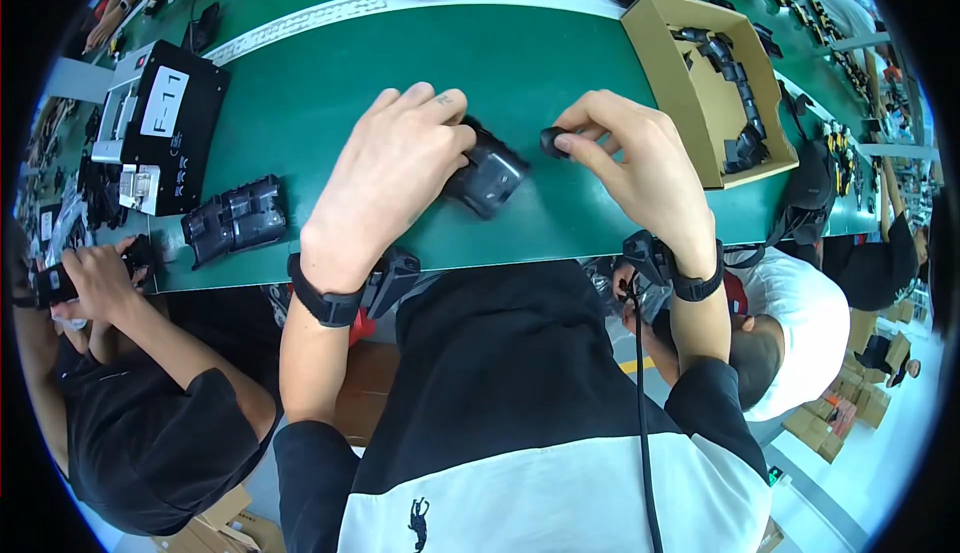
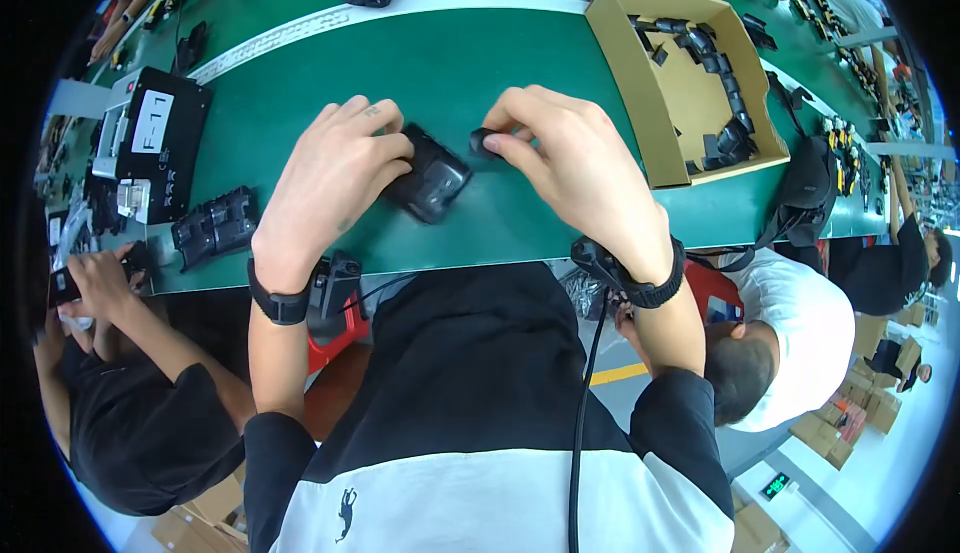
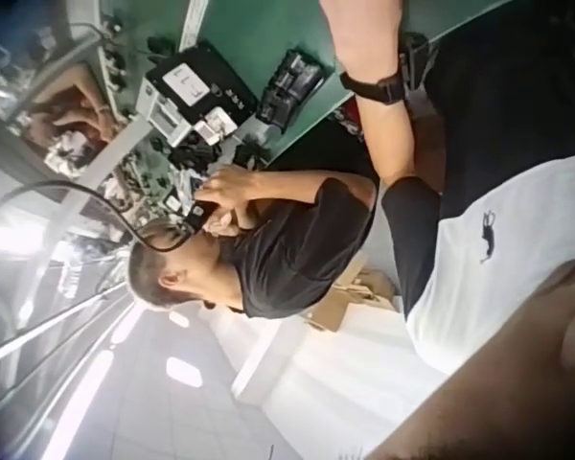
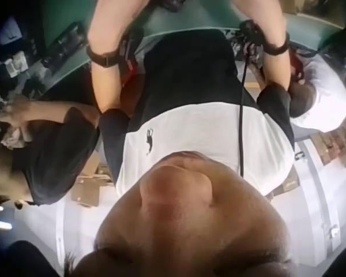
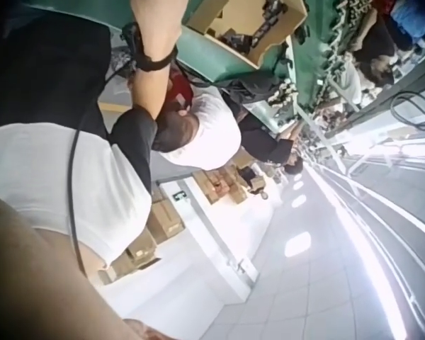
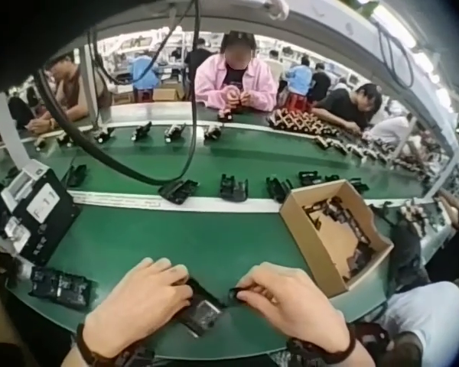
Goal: The person assembles plastic housings by hand, picking up a base and a small component from a box. They press the component into the base and set the assembly on the green workbench before repeating the process.
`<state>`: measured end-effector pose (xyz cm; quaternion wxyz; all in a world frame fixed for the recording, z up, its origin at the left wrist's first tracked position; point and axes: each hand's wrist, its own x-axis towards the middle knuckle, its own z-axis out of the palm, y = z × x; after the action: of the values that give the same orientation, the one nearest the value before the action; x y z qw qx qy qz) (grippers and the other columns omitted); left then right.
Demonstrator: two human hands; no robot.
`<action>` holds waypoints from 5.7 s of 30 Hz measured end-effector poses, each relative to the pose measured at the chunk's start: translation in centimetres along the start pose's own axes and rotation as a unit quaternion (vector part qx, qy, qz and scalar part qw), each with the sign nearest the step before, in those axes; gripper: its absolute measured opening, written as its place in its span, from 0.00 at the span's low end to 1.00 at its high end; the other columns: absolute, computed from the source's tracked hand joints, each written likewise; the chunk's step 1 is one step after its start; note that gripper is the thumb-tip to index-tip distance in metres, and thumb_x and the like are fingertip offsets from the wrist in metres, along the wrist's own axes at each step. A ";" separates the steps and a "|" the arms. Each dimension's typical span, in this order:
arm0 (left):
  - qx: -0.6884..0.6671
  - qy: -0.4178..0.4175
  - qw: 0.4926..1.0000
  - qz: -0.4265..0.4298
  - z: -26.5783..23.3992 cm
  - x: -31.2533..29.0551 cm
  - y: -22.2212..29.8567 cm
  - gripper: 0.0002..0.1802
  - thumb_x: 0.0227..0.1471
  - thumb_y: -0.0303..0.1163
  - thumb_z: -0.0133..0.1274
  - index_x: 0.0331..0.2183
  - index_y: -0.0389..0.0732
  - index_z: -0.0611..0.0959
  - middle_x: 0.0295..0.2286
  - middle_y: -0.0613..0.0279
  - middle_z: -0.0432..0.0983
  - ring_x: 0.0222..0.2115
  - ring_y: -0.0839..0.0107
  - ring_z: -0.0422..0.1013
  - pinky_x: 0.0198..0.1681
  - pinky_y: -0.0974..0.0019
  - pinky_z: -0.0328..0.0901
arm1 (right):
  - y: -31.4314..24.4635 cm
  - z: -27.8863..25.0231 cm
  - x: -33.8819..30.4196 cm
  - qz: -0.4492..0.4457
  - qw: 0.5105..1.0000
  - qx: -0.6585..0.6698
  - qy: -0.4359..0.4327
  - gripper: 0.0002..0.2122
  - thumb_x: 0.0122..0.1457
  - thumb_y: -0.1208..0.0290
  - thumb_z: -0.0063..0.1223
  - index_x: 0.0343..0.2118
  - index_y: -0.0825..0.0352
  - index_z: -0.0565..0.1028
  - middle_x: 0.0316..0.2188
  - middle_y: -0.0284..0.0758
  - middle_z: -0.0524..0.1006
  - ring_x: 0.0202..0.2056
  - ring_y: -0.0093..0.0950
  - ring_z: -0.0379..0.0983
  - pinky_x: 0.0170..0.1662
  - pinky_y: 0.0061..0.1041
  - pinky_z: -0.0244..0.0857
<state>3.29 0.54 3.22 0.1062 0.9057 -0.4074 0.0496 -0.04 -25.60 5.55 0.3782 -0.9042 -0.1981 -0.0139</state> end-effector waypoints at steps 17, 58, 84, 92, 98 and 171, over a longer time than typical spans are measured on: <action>-0.163 0.144 0.971 -0.096 4.3 -1.6 1.3 0.05 0.56 0.27 0.64 0.37 0.39 0.86 0.34 0.61 0.78 0.38 0.58 0.76 0.42 0.57 0.69 | 0.5 4.7 1.9 -0.125 0.976 -0.175 -0.029 0.05 0.60 0.77 0.64 0.36 0.68 0.77 0.32 0.37 0.72 0.40 0.39 0.74 0.43 0.37 0.72; 0.066 0.089 0.905 -0.410 -1.5 -16.1 -1.9 0.25 0.66 0.32 0.60 0.62 0.41 0.81 0.60 0.48 0.76 0.60 0.48 0.72 0.63 0.51 0.66 | 15.1 -14.3 -4.3 0.372 0.837 -0.387 -0.105 0.12 0.52 0.64 0.74 0.35 0.62 0.83 0.33 0.39 0.86 0.41 0.42 0.85 0.44 0.41 0.77; -0.073 0.180 0.950 -0.244 4.1 -6.6 4.1 0.26 0.49 0.35 0.74 0.50 0.44 0.86 0.61 0.62 0.74 0.61 0.51 0.66 0.65 0.45 0.57 | 16.6 -15.7 -5.1 0.225 0.911 -0.342 0.051 0.10 0.66 0.72 0.58 0.48 0.67 0.80 0.29 0.41 0.84 0.33 0.32 0.83 0.39 0.32 0.75; -0.141 0.164 0.949 -0.231 4.1 -5.4 3.6 0.28 0.48 0.34 0.74 0.52 0.44 0.86 0.60 0.64 0.74 0.60 0.51 0.66 0.64 0.47 0.60 | 4.3 -8.9 -1.9 0.143 0.987 0.052 0.046 0.06 0.73 0.75 0.56 0.47 0.69 0.80 0.34 0.27 0.81 0.33 0.17 0.79 0.36 0.24 0.72; -0.154 0.190 0.953 -0.179 5.0 -4.3 3.6 0.28 0.50 0.33 0.72 0.53 0.43 0.86 0.58 0.61 0.76 0.57 0.52 0.68 0.60 0.51 0.63 | 2.0 -1.6 -0.4 0.197 0.957 0.211 -0.034 0.05 0.69 0.78 0.60 0.46 0.69 0.79 0.34 0.29 0.82 0.32 0.20 0.79 0.35 0.25 0.72; -0.081 0.208 0.959 -0.174 6.8 -3.4 1.6 0.23 0.58 0.31 0.66 0.56 0.47 0.85 0.51 0.58 0.80 0.40 0.58 0.78 0.44 0.54 0.72 | -0.1 -3.5 1.1 -0.087 0.980 -0.176 0.037 0.17 0.64 0.76 0.61 0.55 0.63 0.81 0.46 0.44 0.81 0.48 0.41 0.81 0.51 0.31 0.74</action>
<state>-0.14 0.39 -3.76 0.2691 0.9205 -0.2150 0.1846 1.34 -27.61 8.26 0.2173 -0.9349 -0.2562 -0.1145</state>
